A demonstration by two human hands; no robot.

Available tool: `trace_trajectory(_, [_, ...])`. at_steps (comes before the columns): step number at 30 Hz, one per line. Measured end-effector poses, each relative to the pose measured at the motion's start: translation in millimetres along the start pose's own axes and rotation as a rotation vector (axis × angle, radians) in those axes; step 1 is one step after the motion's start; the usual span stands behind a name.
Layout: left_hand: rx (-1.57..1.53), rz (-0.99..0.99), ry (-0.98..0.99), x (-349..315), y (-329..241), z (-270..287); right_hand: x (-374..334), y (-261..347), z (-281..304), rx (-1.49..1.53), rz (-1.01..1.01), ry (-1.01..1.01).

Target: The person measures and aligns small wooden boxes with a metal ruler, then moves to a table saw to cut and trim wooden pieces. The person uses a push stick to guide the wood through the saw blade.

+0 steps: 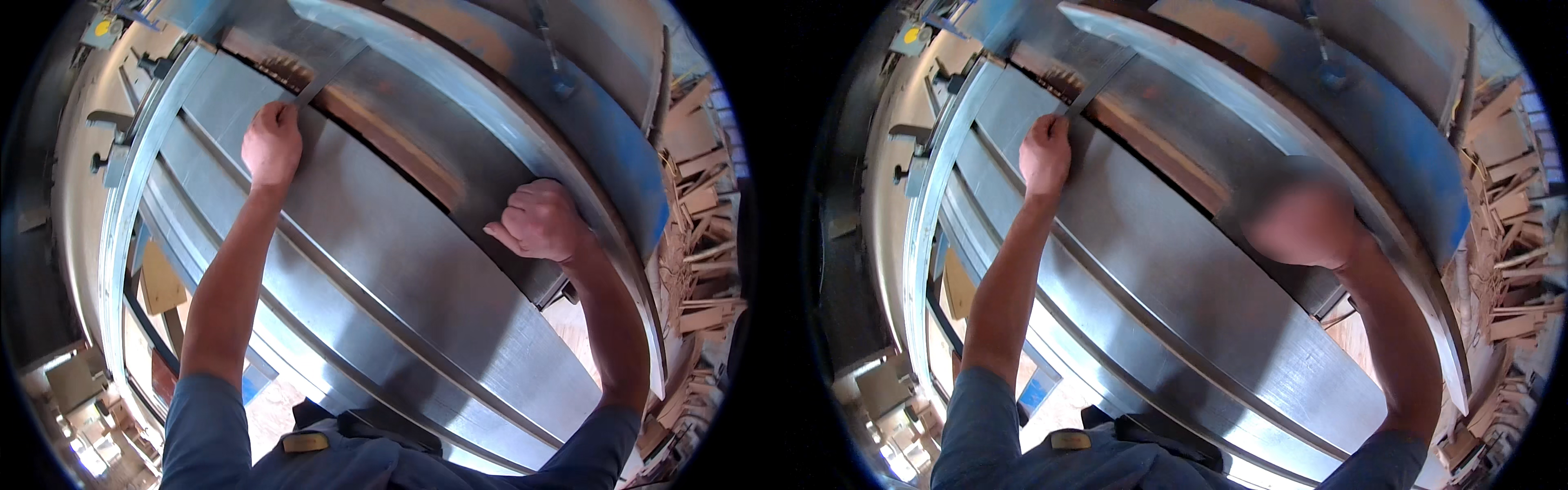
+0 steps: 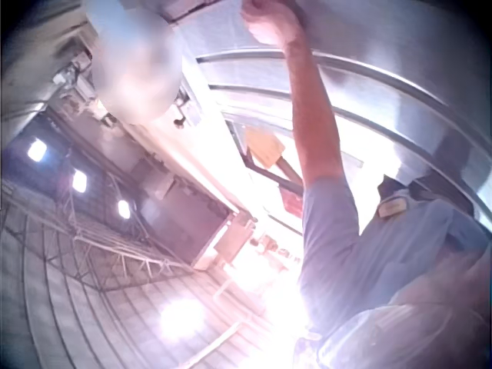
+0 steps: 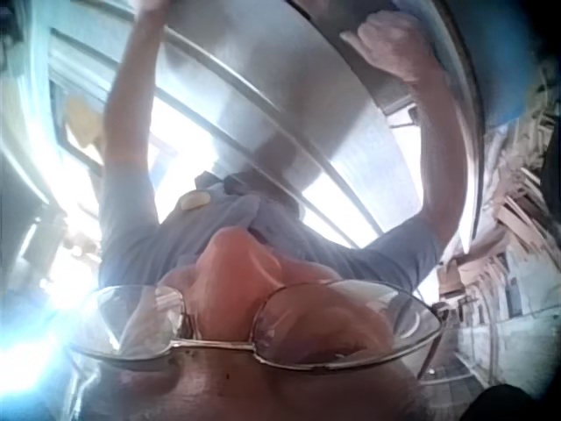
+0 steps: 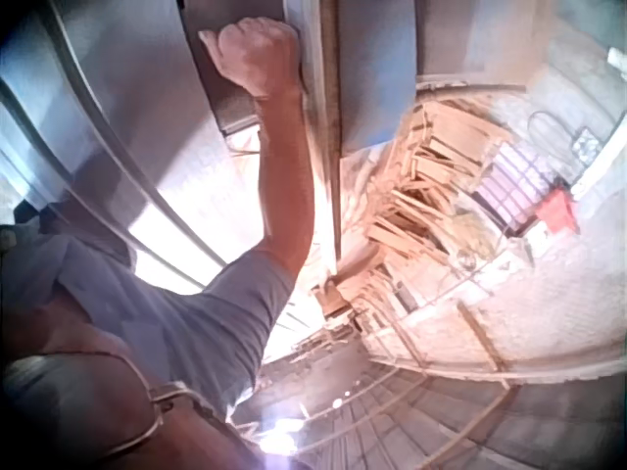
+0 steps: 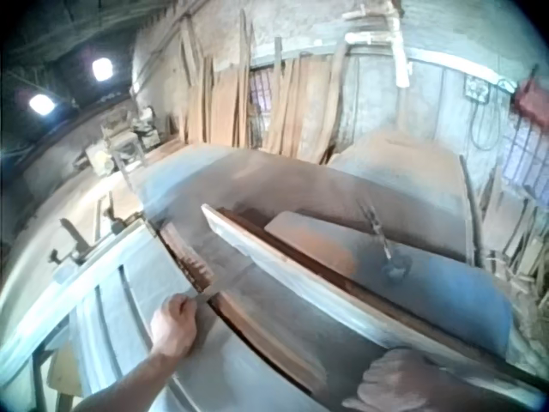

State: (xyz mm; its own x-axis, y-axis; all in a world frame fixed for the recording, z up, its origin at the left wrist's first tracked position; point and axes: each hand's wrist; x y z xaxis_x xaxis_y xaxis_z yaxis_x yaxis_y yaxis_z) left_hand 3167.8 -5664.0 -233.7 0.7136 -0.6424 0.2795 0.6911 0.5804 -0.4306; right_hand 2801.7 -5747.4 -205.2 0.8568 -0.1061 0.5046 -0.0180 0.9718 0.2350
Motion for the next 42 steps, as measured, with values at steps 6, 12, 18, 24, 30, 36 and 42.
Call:
trace_trajectory(6, [0.028,-0.105,0.056,0.6,17.1,-10.9,-10.5,35.7,-6.8,0.178,-0.050,-0.089])
trace_trajectory(12, [0.019,-0.072,0.041,14.2,40.9,-11.3,-40.9,24.1,112.3,-0.237,-0.290,-0.384])
trace_trajectory(18, [-0.036,-0.106,0.068,17.7,32.8,-26.2,-188.8,-21.0,197.5,-0.139,-1.554,-0.423])
trace_trajectory(24, [0.019,-0.111,0.046,21.8,47.7,-23.5,-193.1,-33.9,168.8,-0.080,-1.725,0.153])
trace_trajectory(30, [0.020,-0.172,0.009,22.2,50.4,-24.3,-173.5,-26.8,179.9,-0.195,-1.742,0.190])
trace_trajectory(36, [0.010,-0.141,0.031,19.3,45.1,-24.2,-219.3,-30.3,175.1,0.220,-1.833,-0.050])
trace_trajectory(42, [0.013,-0.157,0.018,16.8,39.3,-24.1,-187.4,-10.6,183.4,-0.490,-1.463,-0.165])
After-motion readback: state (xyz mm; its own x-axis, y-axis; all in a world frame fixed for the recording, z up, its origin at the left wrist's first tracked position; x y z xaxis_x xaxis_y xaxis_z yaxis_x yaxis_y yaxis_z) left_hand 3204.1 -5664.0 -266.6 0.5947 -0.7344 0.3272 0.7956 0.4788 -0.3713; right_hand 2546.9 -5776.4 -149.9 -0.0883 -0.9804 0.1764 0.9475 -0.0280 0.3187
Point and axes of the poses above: each hand's wrist, its own x-axis towards the middle knuckle, its own z-axis out of the back of the hand, y = z × x, and after that the axes turned 4 degrees about -y, right-handed
